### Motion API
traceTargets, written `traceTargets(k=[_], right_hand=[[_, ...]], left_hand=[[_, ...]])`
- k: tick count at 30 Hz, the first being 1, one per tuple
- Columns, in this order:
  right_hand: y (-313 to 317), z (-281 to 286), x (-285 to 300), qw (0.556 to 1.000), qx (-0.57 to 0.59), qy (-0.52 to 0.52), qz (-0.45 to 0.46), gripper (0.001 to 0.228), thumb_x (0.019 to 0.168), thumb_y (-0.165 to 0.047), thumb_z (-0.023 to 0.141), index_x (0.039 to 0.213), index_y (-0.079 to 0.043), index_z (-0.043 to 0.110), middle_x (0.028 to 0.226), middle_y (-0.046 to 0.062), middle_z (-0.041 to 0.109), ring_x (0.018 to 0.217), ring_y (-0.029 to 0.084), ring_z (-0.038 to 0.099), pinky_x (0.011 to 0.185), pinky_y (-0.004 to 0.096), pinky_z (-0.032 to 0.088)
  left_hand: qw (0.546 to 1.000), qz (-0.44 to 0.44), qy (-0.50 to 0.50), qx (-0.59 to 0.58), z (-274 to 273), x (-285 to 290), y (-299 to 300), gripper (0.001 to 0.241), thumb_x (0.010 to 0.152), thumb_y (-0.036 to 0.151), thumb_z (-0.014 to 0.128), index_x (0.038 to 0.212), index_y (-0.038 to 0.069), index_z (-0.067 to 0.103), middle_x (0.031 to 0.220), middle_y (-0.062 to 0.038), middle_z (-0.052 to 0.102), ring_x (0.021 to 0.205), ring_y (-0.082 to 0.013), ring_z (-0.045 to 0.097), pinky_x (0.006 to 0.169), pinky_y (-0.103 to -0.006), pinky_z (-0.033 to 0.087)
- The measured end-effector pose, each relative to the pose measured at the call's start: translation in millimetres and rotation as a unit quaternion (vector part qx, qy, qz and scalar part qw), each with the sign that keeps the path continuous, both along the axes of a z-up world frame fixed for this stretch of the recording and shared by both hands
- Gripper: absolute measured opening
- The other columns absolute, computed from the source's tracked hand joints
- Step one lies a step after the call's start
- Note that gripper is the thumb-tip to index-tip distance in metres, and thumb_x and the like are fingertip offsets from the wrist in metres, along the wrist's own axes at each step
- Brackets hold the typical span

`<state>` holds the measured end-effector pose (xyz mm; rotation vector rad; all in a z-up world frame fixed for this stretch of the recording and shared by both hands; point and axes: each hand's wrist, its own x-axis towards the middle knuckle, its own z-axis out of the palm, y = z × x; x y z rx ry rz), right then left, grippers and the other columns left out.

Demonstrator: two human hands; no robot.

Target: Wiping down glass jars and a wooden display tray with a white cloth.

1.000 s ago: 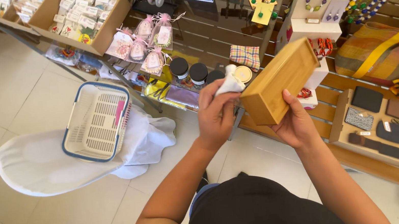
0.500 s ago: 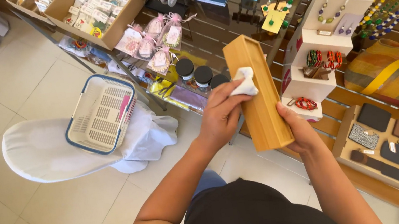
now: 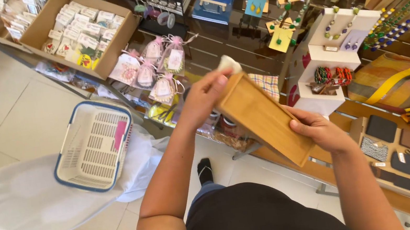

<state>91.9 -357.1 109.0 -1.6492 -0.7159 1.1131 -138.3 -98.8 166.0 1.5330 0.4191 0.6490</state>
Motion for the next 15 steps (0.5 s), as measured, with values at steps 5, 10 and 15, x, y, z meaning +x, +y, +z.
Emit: traceTargets(k=[5, 10, 15], right_hand=[[57, 80, -5, 0.987, -0.067, -0.123, 0.076, 0.052, 0.088, -0.016, 0.071, 0.140, -0.011, 0.067, 0.111, 0.013, 0.074, 0.090, 0.023, 0.060, 0.079, 0.039, 0.051], [101, 99, 9, 0.961, -0.147, -0.191, 0.135, 0.047, 0.083, -0.013, 0.075, 0.131, -0.014, 0.075, 0.112, 0.003, 0.079, 0.084, 0.015, 0.062, 0.074, 0.028, 0.049], [139, 111, -7, 0.962, -0.136, -0.227, -0.059, 0.032, 0.083, -0.015, 0.079, 0.114, -0.009, 0.078, 0.095, 0.007, 0.074, 0.081, 0.018, 0.062, 0.074, 0.032, 0.053]], left_hand=[[0.992, -0.086, 0.074, -0.054, 15, -8, 41, 0.057, 0.085, 0.042, 0.072, 0.132, 0.011, 0.068, 0.121, -0.012, 0.070, 0.099, -0.0174, 0.062, 0.085, -0.0307, 0.053], [0.971, -0.160, 0.173, 0.034, 8, -21, 79, 0.054, 0.074, 0.037, 0.075, 0.121, 0.012, 0.073, 0.091, -0.006, 0.068, 0.073, -0.0144, 0.057, 0.066, -0.0261, 0.047], [0.967, -0.096, 0.071, -0.224, -42, -11, 92, 0.047, 0.080, 0.020, 0.074, 0.123, 0.002, 0.069, 0.112, -0.015, 0.069, 0.101, -0.0237, 0.061, 0.090, -0.0324, 0.047]])
